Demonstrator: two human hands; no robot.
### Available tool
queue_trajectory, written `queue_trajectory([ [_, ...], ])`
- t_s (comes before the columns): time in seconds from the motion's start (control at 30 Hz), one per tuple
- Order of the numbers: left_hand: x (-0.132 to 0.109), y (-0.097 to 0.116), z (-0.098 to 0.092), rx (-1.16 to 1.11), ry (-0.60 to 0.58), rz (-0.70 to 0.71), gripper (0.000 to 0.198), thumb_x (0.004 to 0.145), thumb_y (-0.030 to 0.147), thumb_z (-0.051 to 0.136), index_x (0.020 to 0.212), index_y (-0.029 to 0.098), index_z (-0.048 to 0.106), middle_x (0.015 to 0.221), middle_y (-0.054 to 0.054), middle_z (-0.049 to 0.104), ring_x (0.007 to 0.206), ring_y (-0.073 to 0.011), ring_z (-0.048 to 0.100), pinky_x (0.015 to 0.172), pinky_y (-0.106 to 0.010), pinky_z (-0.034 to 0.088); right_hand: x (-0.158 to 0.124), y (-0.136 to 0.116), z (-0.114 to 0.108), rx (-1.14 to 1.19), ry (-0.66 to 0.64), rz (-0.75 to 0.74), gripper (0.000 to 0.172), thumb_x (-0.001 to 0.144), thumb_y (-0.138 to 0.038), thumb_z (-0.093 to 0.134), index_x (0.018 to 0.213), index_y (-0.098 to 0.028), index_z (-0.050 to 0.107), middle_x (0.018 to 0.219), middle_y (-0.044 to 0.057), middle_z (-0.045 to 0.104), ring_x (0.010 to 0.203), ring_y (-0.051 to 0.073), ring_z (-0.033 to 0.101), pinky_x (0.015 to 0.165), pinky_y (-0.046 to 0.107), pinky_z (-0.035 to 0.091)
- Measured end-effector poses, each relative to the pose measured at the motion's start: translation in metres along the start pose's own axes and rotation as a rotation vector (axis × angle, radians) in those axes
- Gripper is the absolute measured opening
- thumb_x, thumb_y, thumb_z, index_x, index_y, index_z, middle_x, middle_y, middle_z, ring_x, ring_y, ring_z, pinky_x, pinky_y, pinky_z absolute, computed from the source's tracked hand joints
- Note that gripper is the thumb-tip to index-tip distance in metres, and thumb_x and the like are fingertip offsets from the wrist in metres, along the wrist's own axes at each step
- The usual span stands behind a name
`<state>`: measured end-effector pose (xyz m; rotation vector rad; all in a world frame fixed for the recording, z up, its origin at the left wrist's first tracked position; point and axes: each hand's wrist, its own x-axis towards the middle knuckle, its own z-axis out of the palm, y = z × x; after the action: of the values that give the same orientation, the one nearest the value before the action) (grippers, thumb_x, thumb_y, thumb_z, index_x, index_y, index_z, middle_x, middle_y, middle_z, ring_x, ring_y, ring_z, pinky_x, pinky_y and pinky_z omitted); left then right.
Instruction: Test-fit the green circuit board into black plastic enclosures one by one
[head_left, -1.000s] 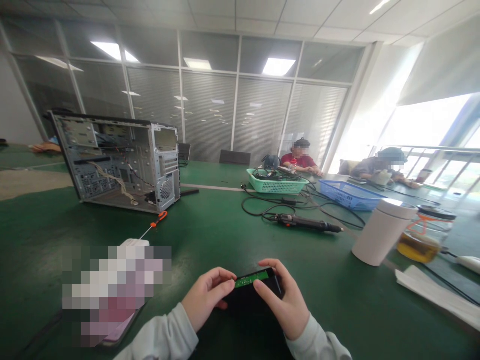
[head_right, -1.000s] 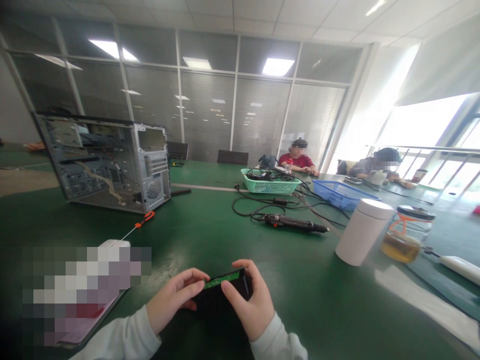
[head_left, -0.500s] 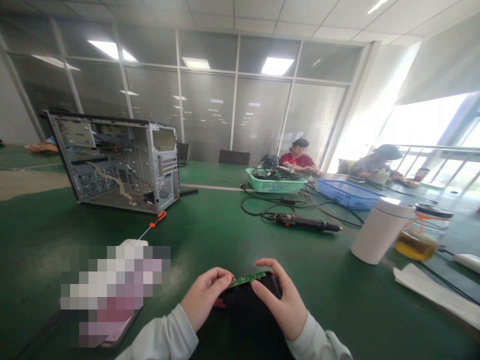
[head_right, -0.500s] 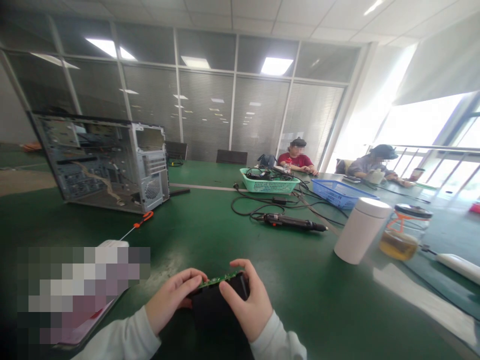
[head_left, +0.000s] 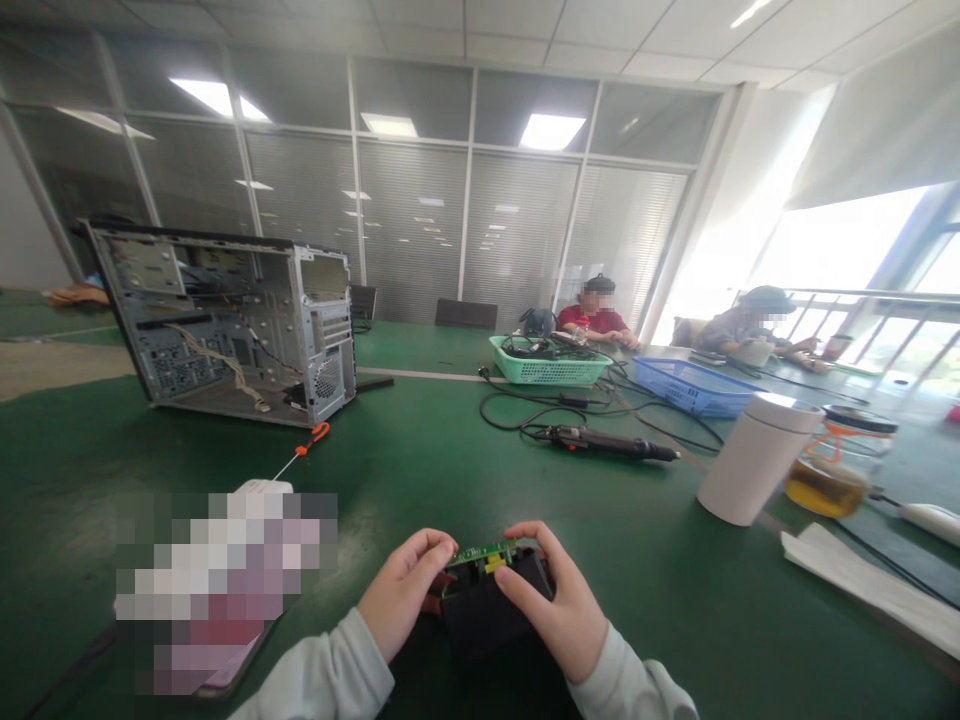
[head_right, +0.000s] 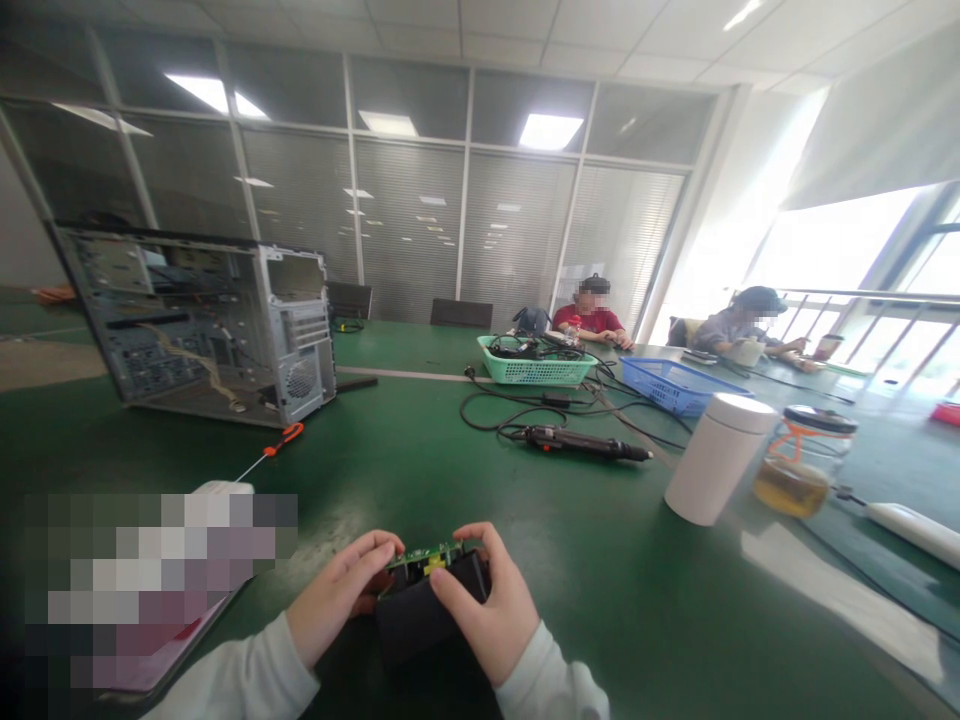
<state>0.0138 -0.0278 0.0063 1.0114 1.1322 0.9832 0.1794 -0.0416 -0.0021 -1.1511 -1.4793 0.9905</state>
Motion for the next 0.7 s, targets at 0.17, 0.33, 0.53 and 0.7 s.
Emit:
queue_trajectory([
  [0.17,0.000,0.002,0.001,0.013,0.001,-0.012,0.031,0.058,0.047,0.060,0.069,0.019,0.050,0.063,0.005,0.047,0.058,-0.0094,0.048,0.046,-0.017,0.037,0.000,0.000,0.001,0.025,0.013,0.027,0.036,0.068,-0.039,0.056,0.093,-0.016,0.044,0.061,-0.002,0.050,0.053,0.013,0.046,0.049,0.023,0.036],
  [0.33,-0.001,0.002,0.001,0.006,-0.002,-0.003,0.034,0.058,0.049,0.059,0.070,0.019,0.049,0.063,0.006,0.047,0.057,-0.0086,0.048,0.046,-0.017,0.037,0.001,0.001,0.001,0.028,0.010,0.044,0.036,0.067,-0.040,0.057,0.091,-0.017,0.043,0.062,-0.002,0.050,0.052,0.013,0.046,0.046,0.021,0.036],
  [0.53,-0.002,0.003,0.003,-0.009,0.002,-0.007,0.038,0.055,0.052,0.061,0.070,0.019,0.048,0.064,0.006,0.048,0.060,-0.0095,0.048,0.048,-0.018,0.040,0.002,0.005,0.000,0.030,-0.008,0.094,0.036,0.068,-0.043,0.056,0.089,-0.018,0.041,0.059,-0.004,0.048,0.044,0.010,0.043,0.038,0.018,0.034],
  [0.7,0.000,0.002,0.001,0.022,0.010,-0.005,0.038,0.057,0.052,0.059,0.071,0.018,0.050,0.064,0.005,0.048,0.060,-0.0095,0.048,0.046,-0.017,0.039,0.003,0.011,0.000,0.014,0.012,0.063,0.036,0.069,-0.044,0.058,0.085,-0.018,0.041,0.061,-0.002,0.049,0.043,0.009,0.043,0.036,0.017,0.034],
])
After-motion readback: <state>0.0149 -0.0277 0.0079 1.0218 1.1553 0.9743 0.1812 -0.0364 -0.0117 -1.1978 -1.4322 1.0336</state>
